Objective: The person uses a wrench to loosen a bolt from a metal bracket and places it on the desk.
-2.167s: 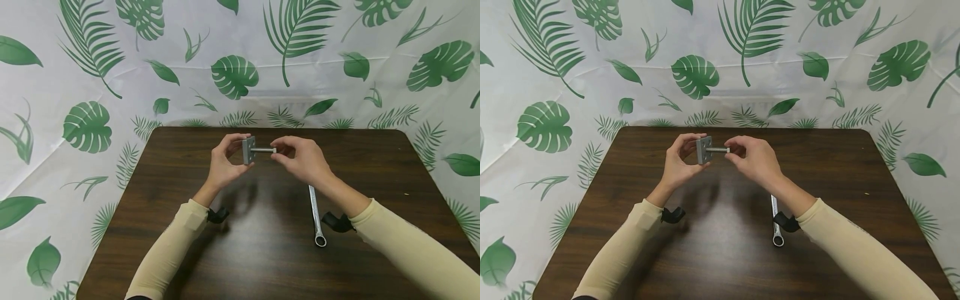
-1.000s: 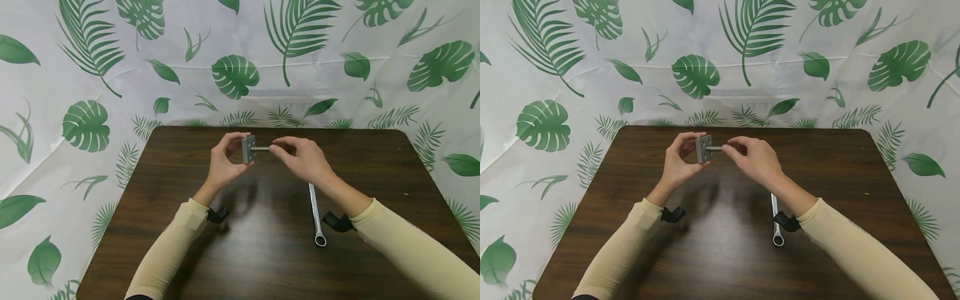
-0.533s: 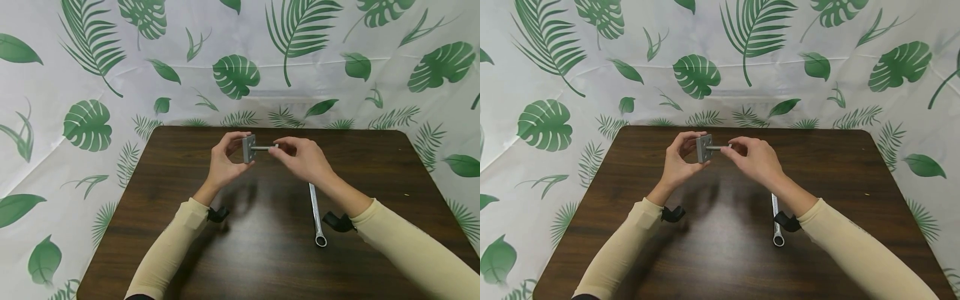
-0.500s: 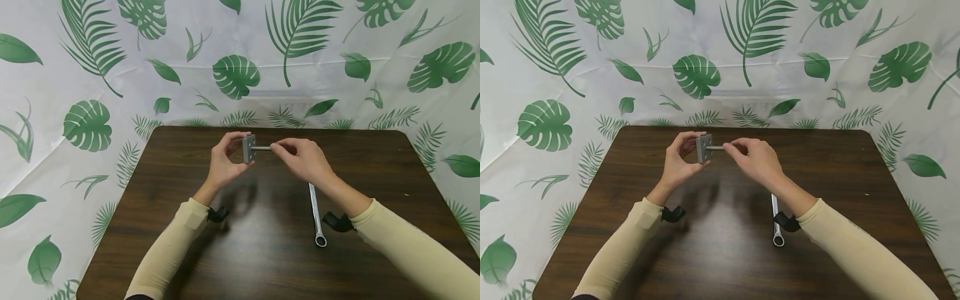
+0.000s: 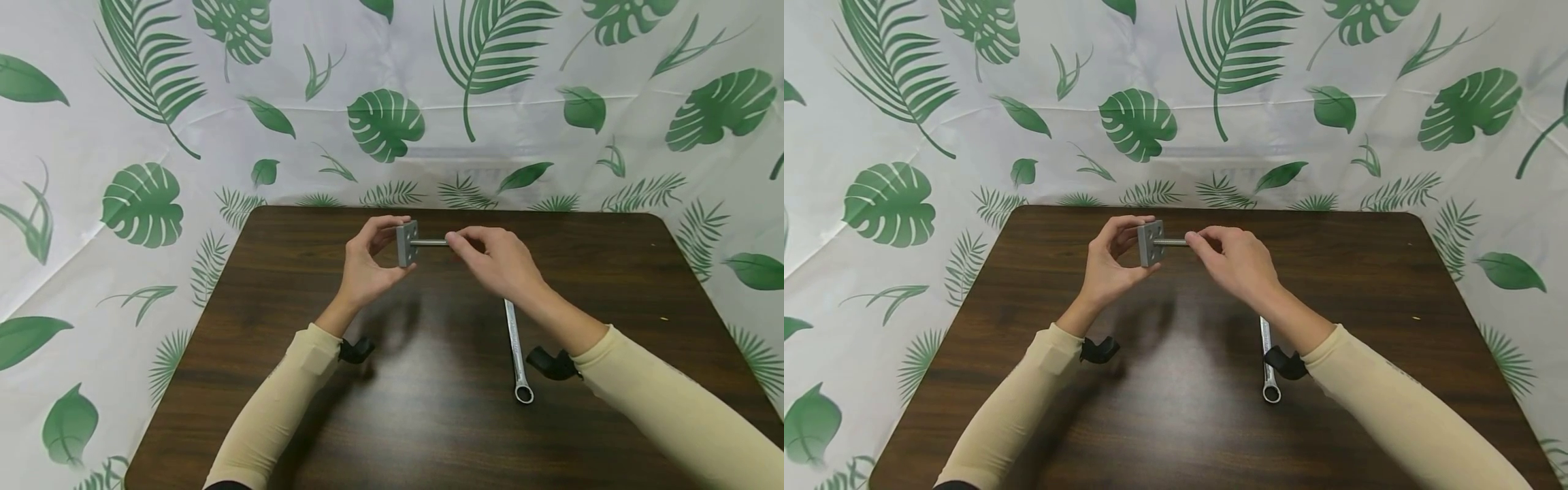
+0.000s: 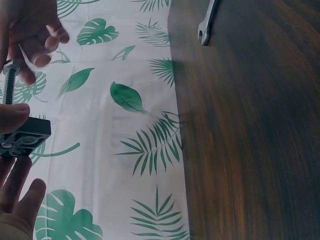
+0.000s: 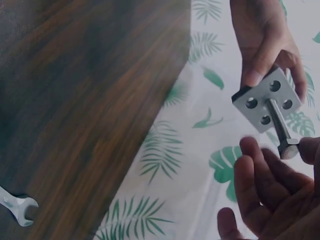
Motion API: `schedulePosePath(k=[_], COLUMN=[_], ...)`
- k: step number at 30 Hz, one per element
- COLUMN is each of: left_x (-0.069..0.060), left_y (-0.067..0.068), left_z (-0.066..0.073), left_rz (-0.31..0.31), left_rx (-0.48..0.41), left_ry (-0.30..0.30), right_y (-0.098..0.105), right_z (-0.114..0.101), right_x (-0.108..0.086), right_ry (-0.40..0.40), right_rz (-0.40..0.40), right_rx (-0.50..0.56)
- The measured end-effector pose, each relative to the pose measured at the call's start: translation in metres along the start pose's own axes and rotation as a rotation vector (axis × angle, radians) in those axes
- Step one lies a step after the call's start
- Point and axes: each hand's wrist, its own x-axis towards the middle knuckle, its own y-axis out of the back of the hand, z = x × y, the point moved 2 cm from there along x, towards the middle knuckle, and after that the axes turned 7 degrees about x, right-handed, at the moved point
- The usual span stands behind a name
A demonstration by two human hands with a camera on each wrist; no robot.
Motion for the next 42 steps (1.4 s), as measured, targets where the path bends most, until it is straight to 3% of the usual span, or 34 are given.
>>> schedulePosePath(k=[2,8,11,15,18,23,30,38,42], left_x=[0.0003,-0.0004,-0.001,-0.0008,-0.0007,-0.0009,-0.0001,-0.001,0.0008], left_y=[-0.0002,0.0001,0.0007,0.001,0.001,0.0011,0.0005,0.0006,0.0014], left_z=[0.0002,-0.0008,-0.0009,-0.0007,-0.001,-0.0018,-0.0019,-0.0012,-0.0003], left_rz=[0.0,0.0,0.005,0.004,-0.001,-0.001,0.004,0.001,0.009], left_rx=[-0.002,-0.011,-0.005,-0.002,-0.003,-0.013,-0.016,-0.022,-0.012], left_ry=[-0.003,0.003,0.005,0.002,0.003,0.009,0.003,0.011,0.003], right_y=[0.0001,0.0003,0.0006,0.0007,0.0005,0.0008,0.0006,0.0012,0.0027], right_z=[0.001,-0.0017,-0.0012,0.0014,0.0016,0.0,0.0017,-0.0024,-0.0013], right_x=[0.0006,0.0004,0.0,0.0007,0.0011,0.0002,0.0008,0.0011,0.0011], right_ry=[-0.013,0.113,0.066,-0.013,0.023,0.115,0.009,0.143,0.054], right_rz=[-0.026,0.016,0.023,-0.028,-0.045,0.006,-0.036,0.004,0.0], right_rx=[-0.006,0.025,0.031,0.02,0.031,0.05,0.046,0.039,0.024])
